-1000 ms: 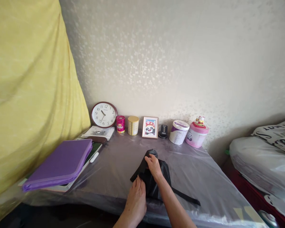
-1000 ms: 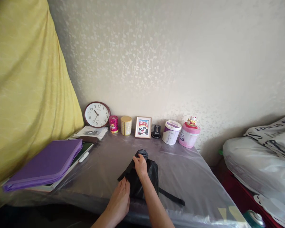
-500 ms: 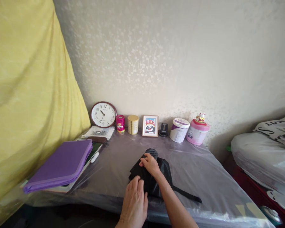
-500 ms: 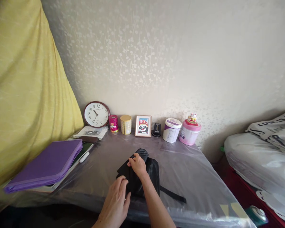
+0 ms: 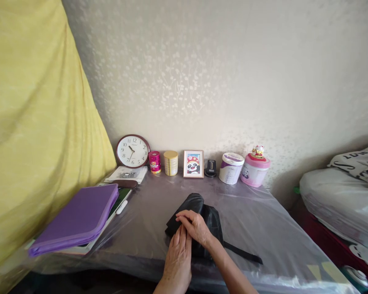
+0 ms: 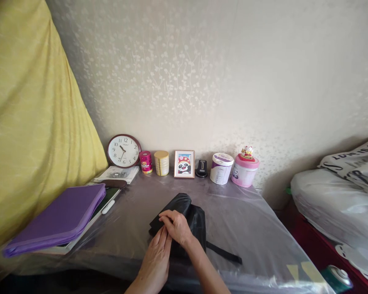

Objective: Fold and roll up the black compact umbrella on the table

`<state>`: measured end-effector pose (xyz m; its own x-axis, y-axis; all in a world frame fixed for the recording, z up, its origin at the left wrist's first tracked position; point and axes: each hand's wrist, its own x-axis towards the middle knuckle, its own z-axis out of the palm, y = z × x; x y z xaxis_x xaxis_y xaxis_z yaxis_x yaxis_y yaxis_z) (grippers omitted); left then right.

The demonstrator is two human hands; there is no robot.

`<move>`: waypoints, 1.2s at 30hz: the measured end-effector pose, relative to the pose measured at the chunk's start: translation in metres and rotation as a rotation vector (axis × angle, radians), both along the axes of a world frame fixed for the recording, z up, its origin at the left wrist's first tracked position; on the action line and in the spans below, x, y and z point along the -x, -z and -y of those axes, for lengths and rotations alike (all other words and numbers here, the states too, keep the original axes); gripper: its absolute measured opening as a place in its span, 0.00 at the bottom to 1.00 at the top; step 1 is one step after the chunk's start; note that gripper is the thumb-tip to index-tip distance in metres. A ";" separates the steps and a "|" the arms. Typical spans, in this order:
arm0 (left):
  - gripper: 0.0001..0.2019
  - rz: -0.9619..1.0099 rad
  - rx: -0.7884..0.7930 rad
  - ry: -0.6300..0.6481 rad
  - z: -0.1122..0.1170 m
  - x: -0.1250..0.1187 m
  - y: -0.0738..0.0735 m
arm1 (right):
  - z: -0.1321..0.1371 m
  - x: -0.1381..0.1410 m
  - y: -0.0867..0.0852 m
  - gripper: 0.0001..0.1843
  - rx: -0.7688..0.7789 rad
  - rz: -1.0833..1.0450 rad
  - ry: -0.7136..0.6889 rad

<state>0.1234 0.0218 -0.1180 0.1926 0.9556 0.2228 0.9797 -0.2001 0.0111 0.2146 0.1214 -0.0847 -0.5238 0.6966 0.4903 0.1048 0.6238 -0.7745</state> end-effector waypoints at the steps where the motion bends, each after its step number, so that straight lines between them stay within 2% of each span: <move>1: 0.41 -0.014 0.022 -0.005 0.000 0.000 -0.003 | 0.004 -0.004 0.001 0.10 -0.066 -0.027 -0.004; 4: 0.40 -0.058 0.057 -0.022 0.001 -0.002 -0.011 | 0.005 -0.013 0.007 0.14 -0.222 -0.015 -0.003; 8: 0.42 -0.106 0.147 -0.097 0.001 -0.004 -0.018 | -0.020 -0.015 0.019 0.17 -0.353 0.094 0.064; 14: 0.47 -0.120 0.265 -0.169 0.000 -0.003 -0.024 | -0.079 -0.014 0.037 0.13 -0.407 0.256 0.228; 18: 0.47 -0.112 0.312 -0.195 -0.001 -0.004 -0.029 | -0.099 -0.020 0.034 0.10 -0.355 0.333 0.447; 19: 0.46 -0.113 0.323 -0.206 -0.001 -0.004 -0.029 | -0.096 -0.022 0.030 0.10 -0.350 0.310 0.511; 21: 0.46 -0.118 0.329 -0.215 -0.002 -0.004 -0.030 | -0.079 -0.026 0.020 0.09 -0.366 0.208 0.553; 24: 0.45 -0.130 0.305 -0.218 -0.002 -0.001 -0.028 | -0.039 -0.030 0.012 0.11 -0.379 0.060 0.330; 26: 0.44 -0.132 0.288 -0.218 -0.002 0.001 -0.026 | -0.019 -0.033 0.017 0.12 -0.381 0.089 0.232; 27: 0.43 -0.130 0.282 -0.217 -0.002 0.002 -0.025 | -0.015 -0.036 0.022 0.12 -0.387 0.143 0.227; 28: 0.43 -0.127 0.271 -0.212 -0.002 0.003 -0.024 | -0.014 -0.039 0.028 0.14 -0.394 0.212 0.263; 30: 0.43 -0.126 0.235 -0.201 -0.002 0.004 -0.024 | -0.022 -0.048 0.040 0.19 -0.343 0.382 0.422; 33: 0.44 -0.151 0.205 -0.208 -0.001 0.003 -0.026 | -0.034 -0.060 0.047 0.17 -0.186 0.622 0.686; 34: 0.44 -0.166 0.214 -0.218 0.000 0.002 -0.027 | -0.034 -0.063 0.046 0.16 -0.195 0.631 0.713; 36: 0.44 -0.193 0.226 -0.233 0.001 0.000 -0.031 | -0.026 -0.066 0.043 0.16 -0.284 0.580 0.630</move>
